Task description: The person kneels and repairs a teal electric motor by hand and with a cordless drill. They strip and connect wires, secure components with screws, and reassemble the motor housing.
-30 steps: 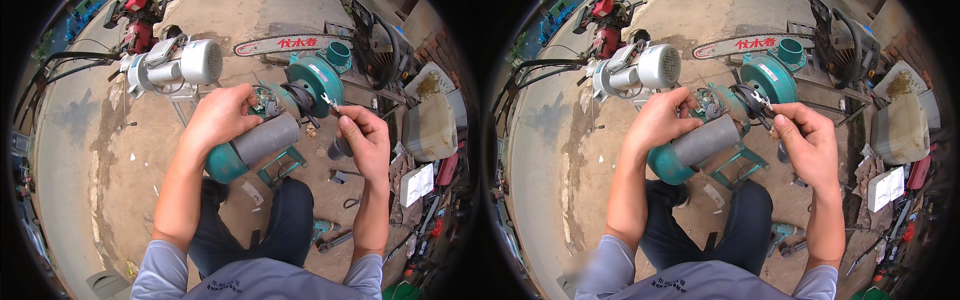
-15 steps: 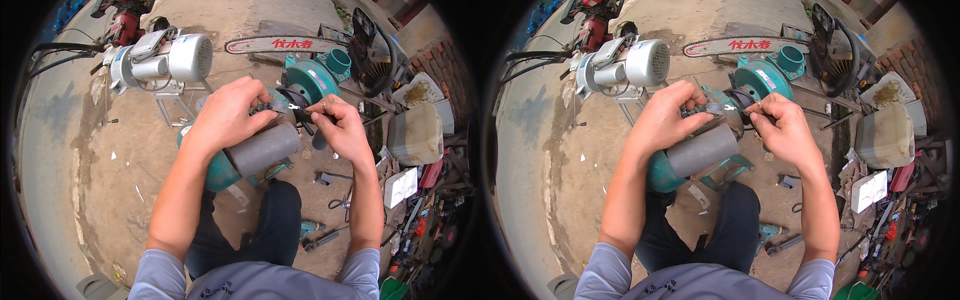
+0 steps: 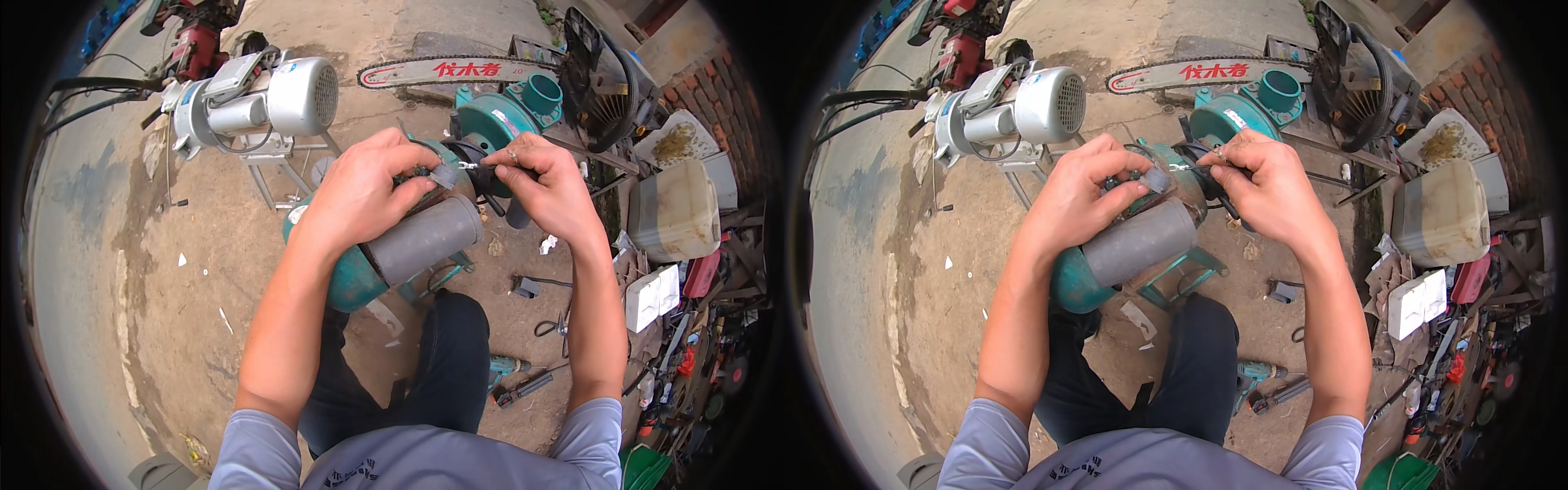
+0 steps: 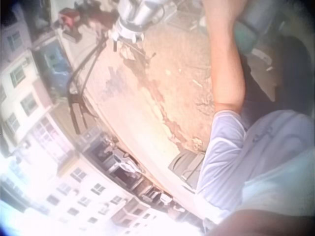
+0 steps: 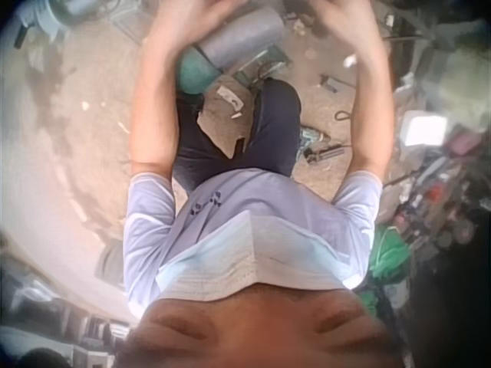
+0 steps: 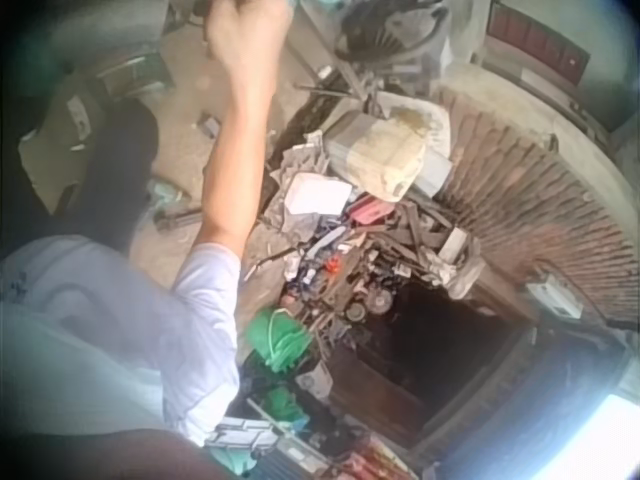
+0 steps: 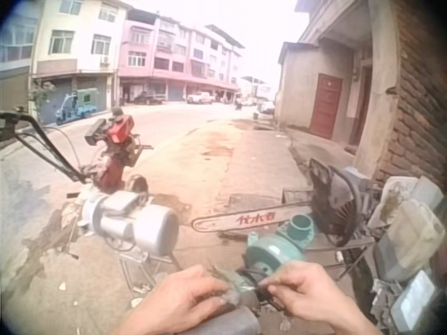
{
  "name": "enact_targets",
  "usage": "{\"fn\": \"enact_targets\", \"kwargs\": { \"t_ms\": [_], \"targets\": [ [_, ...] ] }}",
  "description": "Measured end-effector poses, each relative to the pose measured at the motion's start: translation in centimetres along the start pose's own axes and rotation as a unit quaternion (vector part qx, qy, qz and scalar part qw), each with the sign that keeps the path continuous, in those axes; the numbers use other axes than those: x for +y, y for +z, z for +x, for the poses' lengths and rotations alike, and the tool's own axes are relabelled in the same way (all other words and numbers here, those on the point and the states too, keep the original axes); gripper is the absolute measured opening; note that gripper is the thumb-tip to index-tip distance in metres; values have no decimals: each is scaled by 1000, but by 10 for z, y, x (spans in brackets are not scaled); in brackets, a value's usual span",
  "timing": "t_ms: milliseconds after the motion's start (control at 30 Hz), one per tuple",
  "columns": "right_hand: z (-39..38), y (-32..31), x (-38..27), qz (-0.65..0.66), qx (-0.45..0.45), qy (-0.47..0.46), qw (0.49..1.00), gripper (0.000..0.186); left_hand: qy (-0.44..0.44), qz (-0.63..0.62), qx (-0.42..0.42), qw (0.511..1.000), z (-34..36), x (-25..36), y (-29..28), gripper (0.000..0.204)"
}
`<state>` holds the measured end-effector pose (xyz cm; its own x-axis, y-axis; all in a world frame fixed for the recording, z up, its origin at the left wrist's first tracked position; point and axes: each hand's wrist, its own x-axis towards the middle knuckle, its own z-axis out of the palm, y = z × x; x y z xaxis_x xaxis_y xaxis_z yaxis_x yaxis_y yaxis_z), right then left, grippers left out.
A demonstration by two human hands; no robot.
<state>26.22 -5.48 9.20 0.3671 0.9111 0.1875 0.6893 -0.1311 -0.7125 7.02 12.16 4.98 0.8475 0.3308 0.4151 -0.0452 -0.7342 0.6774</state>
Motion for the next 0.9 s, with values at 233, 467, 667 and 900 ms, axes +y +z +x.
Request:
{"fn": "enact_targets", "kwargs": {
  "t_ms": [233, 467, 667, 900],
  "targets": [
    [20, -2, -10, -87, -37, -91, 991, 15, 2, -31, 3, 1000, -3, -4, 0, 24],
    [26, 5, -20, -161, -71, -103, 979, 11, 3, -73, -5, 997, -6, 2, -1, 25],
    [22, 12, -31, -107, -134, -69, 983, 15, -145, -180, -31, 972, -7, 17, -8, 29],
    [10, 17, -12, 35, -119, -111, 986, 22, -161, -207, 15, 965, -12, 18, 3, 26]
  ]
}}
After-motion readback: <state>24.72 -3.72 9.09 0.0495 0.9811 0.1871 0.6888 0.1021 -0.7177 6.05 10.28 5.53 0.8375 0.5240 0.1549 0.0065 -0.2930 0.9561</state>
